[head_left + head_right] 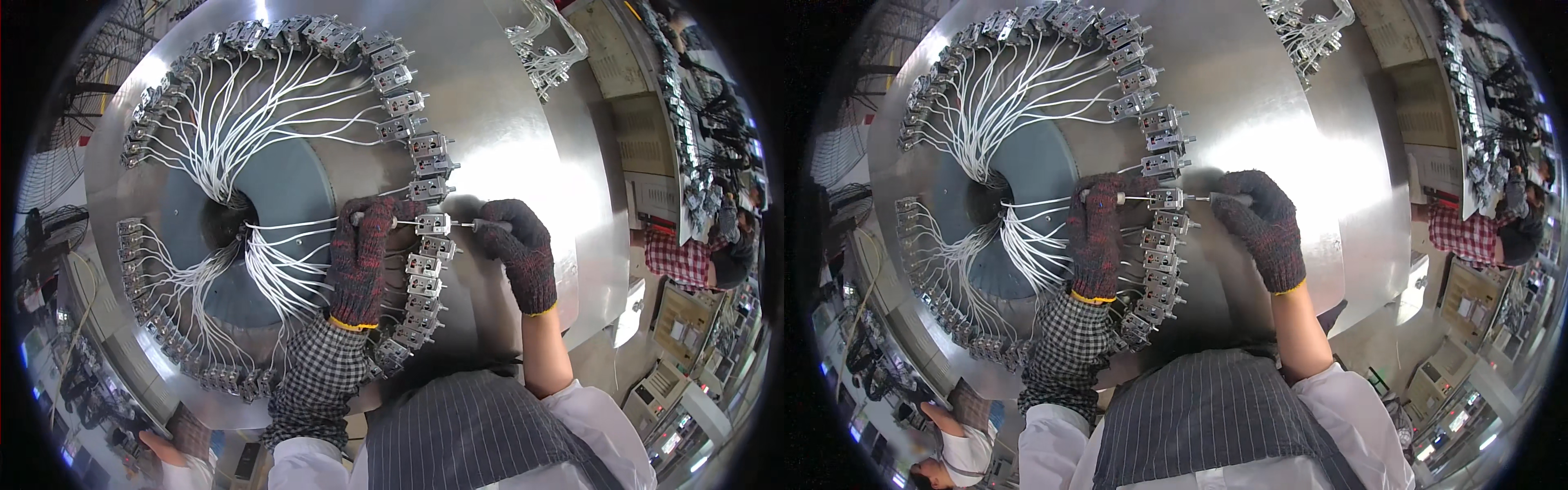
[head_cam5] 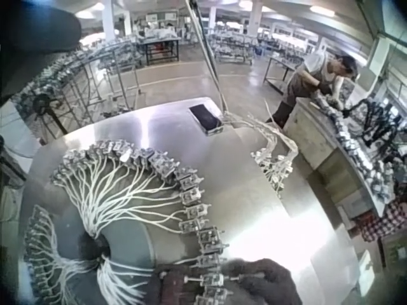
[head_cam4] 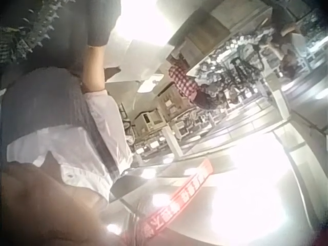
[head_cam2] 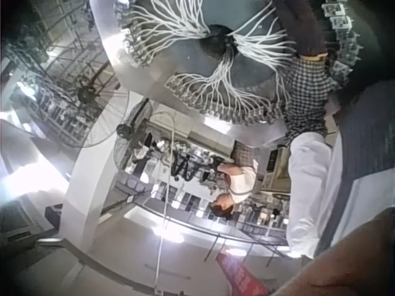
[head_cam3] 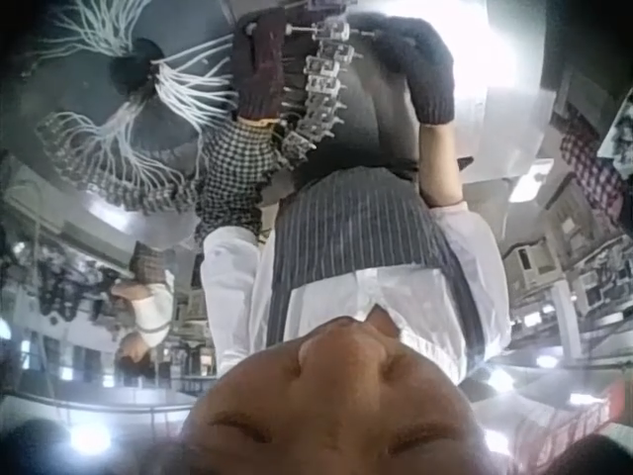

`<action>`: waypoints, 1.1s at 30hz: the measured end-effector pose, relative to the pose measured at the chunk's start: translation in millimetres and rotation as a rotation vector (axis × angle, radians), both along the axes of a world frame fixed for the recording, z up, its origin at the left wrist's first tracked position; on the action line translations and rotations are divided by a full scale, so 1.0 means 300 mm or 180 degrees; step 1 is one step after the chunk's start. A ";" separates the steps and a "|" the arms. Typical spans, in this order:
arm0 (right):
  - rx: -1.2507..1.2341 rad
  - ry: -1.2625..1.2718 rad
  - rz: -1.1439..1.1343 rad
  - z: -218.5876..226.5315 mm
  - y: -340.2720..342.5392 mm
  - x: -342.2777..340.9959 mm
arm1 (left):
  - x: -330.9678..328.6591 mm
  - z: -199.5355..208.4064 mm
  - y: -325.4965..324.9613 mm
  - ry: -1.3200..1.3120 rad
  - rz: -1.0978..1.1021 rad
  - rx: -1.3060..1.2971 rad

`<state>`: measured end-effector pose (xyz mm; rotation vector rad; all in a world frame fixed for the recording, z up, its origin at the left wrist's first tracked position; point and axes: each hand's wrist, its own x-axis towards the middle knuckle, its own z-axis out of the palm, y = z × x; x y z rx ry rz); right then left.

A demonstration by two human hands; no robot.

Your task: The person assembles a circular array of electronic components on a flat jig using a screwdriver.

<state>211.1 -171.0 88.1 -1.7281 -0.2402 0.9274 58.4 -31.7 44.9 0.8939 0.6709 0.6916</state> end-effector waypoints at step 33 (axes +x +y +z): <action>0.0602 -0.0645 0.0101 -0.050 -0.014 -0.001 | 0.017 0.012 0.014 -0.0037 -0.0224 -0.0026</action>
